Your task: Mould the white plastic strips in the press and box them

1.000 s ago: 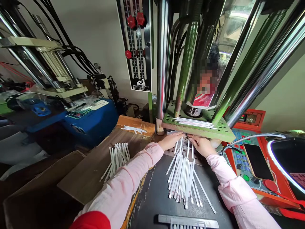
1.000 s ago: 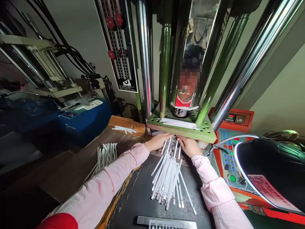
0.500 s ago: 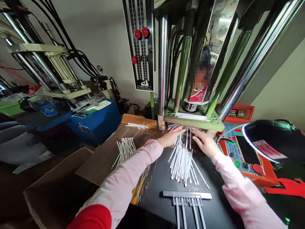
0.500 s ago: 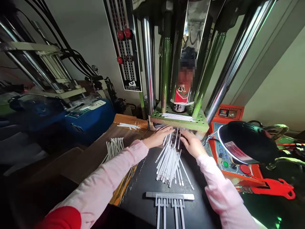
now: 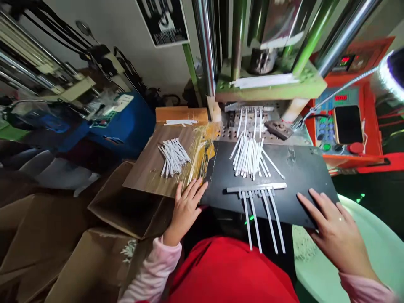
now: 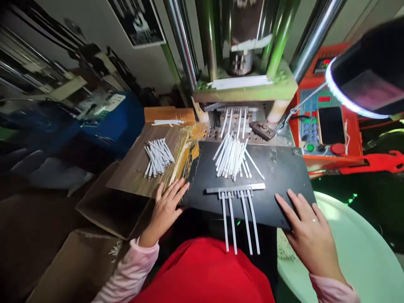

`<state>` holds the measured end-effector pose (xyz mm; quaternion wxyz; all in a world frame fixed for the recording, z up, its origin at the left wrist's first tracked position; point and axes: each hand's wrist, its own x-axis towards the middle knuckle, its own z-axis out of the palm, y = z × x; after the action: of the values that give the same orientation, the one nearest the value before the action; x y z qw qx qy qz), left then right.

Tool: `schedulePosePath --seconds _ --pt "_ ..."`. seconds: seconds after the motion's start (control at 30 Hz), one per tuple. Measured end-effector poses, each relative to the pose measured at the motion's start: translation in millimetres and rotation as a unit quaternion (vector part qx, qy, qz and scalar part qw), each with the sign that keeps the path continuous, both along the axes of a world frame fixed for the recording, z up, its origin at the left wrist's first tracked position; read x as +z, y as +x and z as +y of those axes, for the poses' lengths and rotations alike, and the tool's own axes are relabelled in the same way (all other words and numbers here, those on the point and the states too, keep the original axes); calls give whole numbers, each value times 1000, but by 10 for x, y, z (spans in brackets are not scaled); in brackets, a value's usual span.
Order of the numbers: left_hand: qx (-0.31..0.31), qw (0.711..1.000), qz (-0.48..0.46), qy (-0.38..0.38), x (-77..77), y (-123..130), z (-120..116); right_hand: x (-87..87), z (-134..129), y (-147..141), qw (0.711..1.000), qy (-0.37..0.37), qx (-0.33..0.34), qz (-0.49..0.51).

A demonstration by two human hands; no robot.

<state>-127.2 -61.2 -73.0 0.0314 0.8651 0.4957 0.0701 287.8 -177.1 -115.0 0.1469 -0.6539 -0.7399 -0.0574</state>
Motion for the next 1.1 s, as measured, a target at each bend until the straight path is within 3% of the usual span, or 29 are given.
schedulePosePath --seconds 0.3,1.0,1.1 --pt "15 996 -11 82 -102 101 24 97 11 -118 999 5 -42 -23" --pt "28 997 -10 73 -141 108 10 106 33 -153 998 17 -40 -35" --pt "30 998 -7 53 -92 107 -5 85 18 -112 999 14 -34 -28"
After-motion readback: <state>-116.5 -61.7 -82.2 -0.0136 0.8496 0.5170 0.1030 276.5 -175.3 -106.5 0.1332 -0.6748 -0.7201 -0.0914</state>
